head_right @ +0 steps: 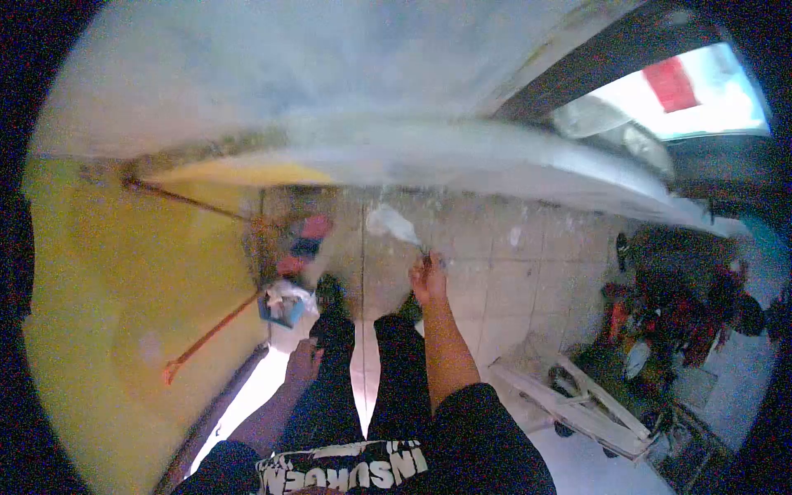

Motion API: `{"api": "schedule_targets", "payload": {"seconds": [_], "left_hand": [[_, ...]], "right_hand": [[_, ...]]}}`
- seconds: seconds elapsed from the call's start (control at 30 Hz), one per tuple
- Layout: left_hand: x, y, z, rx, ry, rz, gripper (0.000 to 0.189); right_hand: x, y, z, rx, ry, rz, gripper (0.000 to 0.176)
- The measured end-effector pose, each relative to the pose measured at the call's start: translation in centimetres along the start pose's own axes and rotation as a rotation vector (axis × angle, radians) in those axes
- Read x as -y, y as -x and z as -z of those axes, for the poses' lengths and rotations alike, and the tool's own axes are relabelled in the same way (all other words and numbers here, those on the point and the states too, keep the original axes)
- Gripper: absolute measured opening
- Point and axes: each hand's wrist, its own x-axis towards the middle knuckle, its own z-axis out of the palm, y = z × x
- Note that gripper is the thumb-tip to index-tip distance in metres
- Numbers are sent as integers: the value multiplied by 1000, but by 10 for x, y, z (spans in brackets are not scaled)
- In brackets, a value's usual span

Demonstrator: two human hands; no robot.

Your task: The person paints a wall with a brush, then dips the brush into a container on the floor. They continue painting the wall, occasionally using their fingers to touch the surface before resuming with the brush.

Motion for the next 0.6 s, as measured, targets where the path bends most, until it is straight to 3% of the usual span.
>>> {"api": "schedule_targets", "payload": {"seconds": [0.07,0.1,0.13,0.17,0.2,0.23,0.27,0.3,0.33,0.37,0.47,0.53,0.6], "left_hand": [[-8,14,27,119,-75,81,31],[26,29,19,103,-102,-33,32],[63,43,10,79,-137,-147,34],[68,48,24,256,-153,3,40],[137,56,-9,169,-254,-125,44],[53,71,63,282,-172,166,43],[117,78,46,298,-262,6,41],[87,87,83,317,-342,-44,38],[78,106,100,158,-414,-84,35],[102,111,110,246,-512,-217,32],[89,129,151,135,-456,-175,31],[76,155,167,100,-640,-181,29],[63,171,171,113,-642,-60,27]], "right_hand": [[23,43,-37,-13,-2,26,32],[34,60,-57,-55,-16,52,33],[46,72,-60,51,-42,-9,31],[59,82,-63,160,-63,-72,30],[71,103,-84,183,-58,-48,29],[82,127,-107,203,-56,-25,28],[95,151,-130,249,-59,-26,29],[107,173,-149,288,-64,-30,31],[118,189,-161,331,-65,-28,31],[129,201,-171,280,-77,-9,33],[159,241,-218,223,-60,23,37],[171,269,-253,141,-81,28,38],[178,278,-266,281,-127,18,36]]}}
